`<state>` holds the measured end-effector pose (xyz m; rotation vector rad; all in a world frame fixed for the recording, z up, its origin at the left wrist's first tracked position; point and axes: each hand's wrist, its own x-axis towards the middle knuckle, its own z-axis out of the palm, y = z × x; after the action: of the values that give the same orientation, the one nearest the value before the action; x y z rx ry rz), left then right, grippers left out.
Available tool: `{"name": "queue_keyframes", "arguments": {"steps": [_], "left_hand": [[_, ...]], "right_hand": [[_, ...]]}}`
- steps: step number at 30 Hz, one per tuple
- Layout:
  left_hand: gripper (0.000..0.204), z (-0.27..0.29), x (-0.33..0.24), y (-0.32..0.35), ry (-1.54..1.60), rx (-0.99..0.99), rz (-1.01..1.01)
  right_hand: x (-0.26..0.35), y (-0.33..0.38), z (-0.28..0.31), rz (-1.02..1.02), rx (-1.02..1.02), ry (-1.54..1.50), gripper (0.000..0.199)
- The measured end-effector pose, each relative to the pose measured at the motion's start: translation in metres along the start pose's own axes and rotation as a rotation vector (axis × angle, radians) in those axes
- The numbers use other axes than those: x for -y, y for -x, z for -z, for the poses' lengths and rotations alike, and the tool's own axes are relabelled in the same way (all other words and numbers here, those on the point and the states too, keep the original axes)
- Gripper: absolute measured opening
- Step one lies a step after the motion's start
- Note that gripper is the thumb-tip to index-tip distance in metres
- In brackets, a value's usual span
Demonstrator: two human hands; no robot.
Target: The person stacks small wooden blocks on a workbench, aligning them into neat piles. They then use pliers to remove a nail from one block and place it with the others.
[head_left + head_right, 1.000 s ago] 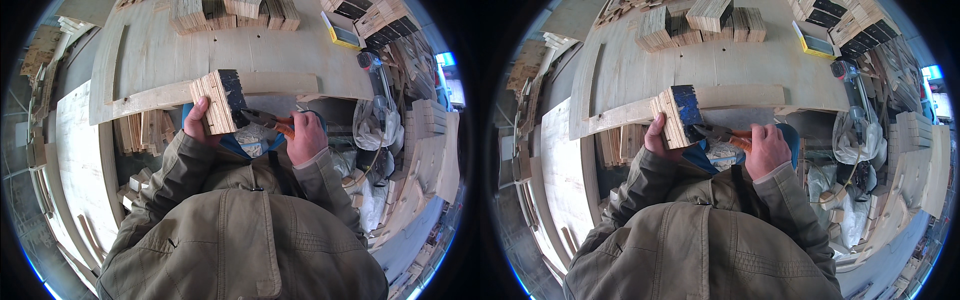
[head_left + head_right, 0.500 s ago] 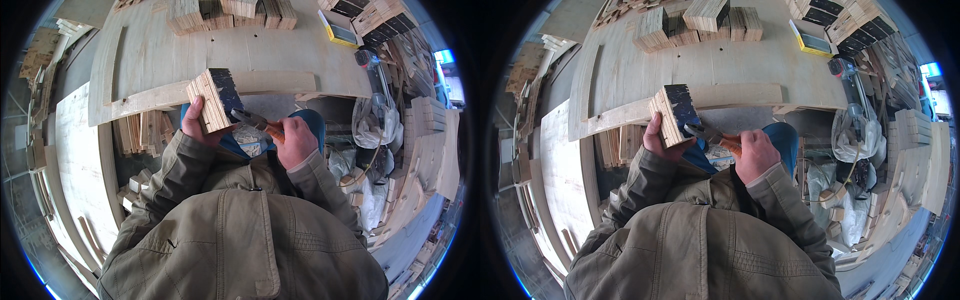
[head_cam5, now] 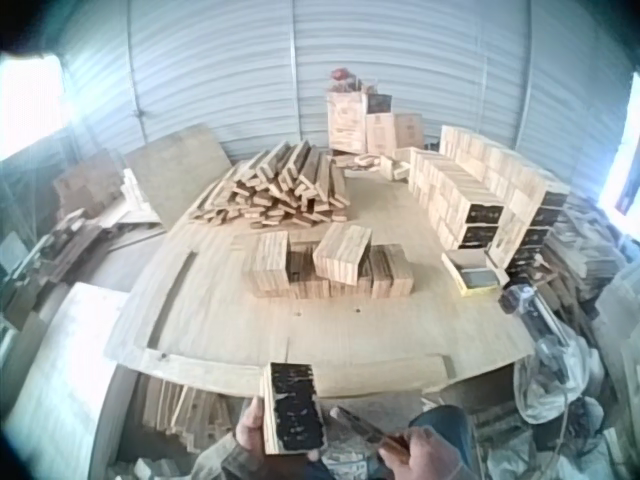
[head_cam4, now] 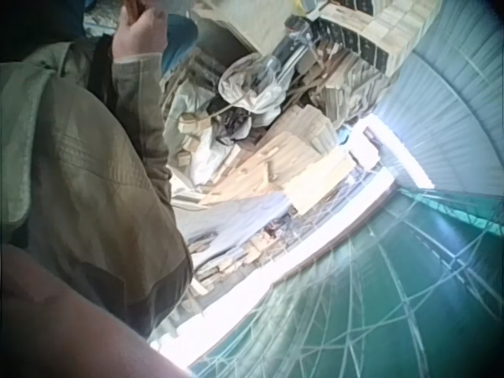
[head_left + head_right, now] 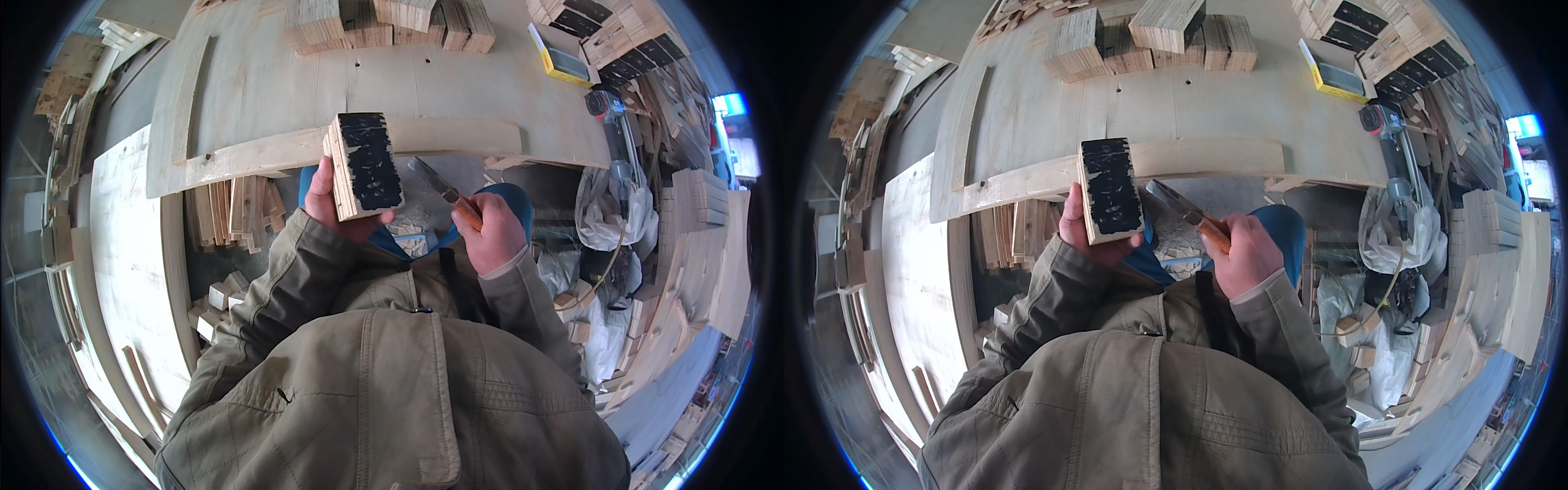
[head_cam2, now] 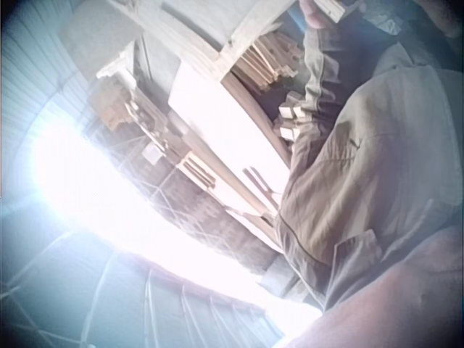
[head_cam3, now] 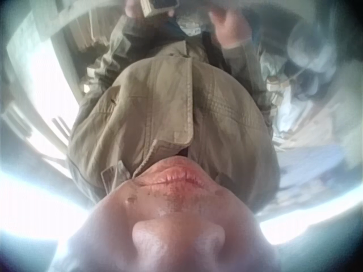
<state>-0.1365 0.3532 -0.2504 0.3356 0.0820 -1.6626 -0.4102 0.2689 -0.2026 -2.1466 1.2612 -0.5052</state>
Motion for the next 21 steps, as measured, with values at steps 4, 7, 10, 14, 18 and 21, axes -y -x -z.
{"name": "queue_keyframes", "arguments": {"steps": [4,7,10,14,18,21], "left_hand": [[0.096,0.001,0.002,-0.004,0.069,0.103,0.049],[0.097,-0.002,0.004,-0.004,0.047,0.023,0.016],[0.090,-0.010,0.008,-0.005,0.038,0.043,-0.014],[0.087,-0.022,0.020,-0.014,0.033,-0.019,-0.134],[0.087,-0.025,0.024,-0.021,-0.012,0.111,-0.210],[0.085,-0.022,0.019,-0.023,-0.217,0.222,-0.238]], "right_hand": [[-0.001,-0.002,0.000,0.050,0.060,-0.128,0.031],[0.004,-0.005,-0.001,0.028,0.145,-0.263,0.034],[0.018,-0.006,-0.009,-0.066,0.224,-0.572,0.040],[0.036,-0.012,-0.014,-0.102,0.282,-0.769,0.064],[0.054,-0.026,-0.025,-0.101,0.165,-0.994,0.077],[0.057,-0.039,-0.021,-0.119,0.132,-1.141,0.070]]}}
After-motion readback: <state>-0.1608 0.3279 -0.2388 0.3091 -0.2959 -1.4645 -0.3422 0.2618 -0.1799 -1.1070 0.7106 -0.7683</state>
